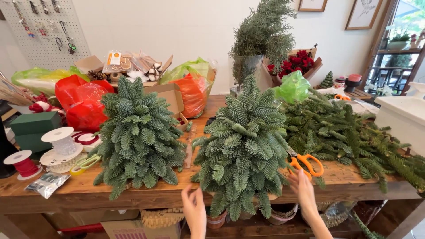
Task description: The person trims small branches from a large pile of greenery on a wooden table using orange-handled shears. They then insert the cut pieces into two small potted evergreen trees to fill in gaps and adjust the foliage.
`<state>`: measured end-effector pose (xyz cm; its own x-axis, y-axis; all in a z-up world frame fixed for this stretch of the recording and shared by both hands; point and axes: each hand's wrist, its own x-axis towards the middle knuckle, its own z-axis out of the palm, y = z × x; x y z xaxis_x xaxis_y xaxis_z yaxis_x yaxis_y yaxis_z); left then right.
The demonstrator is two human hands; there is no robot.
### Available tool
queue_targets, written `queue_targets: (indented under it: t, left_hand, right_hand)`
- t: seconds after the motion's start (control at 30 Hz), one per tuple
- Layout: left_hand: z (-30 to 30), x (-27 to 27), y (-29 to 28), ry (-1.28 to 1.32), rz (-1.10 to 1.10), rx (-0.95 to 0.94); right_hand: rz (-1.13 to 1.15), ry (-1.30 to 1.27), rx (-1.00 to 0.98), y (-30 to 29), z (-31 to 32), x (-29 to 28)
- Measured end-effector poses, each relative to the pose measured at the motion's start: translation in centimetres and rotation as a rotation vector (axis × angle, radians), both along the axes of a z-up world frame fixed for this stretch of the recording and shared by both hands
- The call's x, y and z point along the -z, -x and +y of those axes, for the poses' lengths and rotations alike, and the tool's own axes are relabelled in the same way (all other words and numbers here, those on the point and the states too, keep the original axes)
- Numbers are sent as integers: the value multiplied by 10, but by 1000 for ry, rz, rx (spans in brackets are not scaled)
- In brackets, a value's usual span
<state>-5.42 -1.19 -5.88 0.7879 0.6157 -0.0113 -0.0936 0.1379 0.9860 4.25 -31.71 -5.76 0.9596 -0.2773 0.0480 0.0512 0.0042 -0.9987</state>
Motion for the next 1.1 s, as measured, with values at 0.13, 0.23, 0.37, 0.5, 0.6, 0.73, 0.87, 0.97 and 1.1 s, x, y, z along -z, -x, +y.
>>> queue_targets:
  t: [0.13,0.23,0.37,0.5,0.6,0.73,0.87,0.97,1.1]
  left_hand:
    - [-14,2,9,58,143,-38]
    - [-13,-3,5,16,335,35]
    - [0,40,-28,27,44,99]
    - [3,-2,-12,33,76,122]
    - [2,-29,-2,-26,106,146]
    - [-2,-49,4,61,74,150]
    - [13,-57,-3,99,143,71]
    - [27,-51,-5,57,112,73]
    - [51,-31,-8,81,17,121]
  right_hand:
    - [123,-109,-48,19,22,-49]
    - [201,-84,-76,8,20,-54]
    - [159,80,-233,-23,0,-34]
    - [206,-31,-222,-17,4,-41]
    - [216,-65,-213,-13,9,-46]
    - [216,-92,-227,-9,15,-55]
    - [197,-123,-345,-18,35,-58]
    - [201,-95,-455,-21,47,-68]
    - [145,392,-511,-28,29,-65]
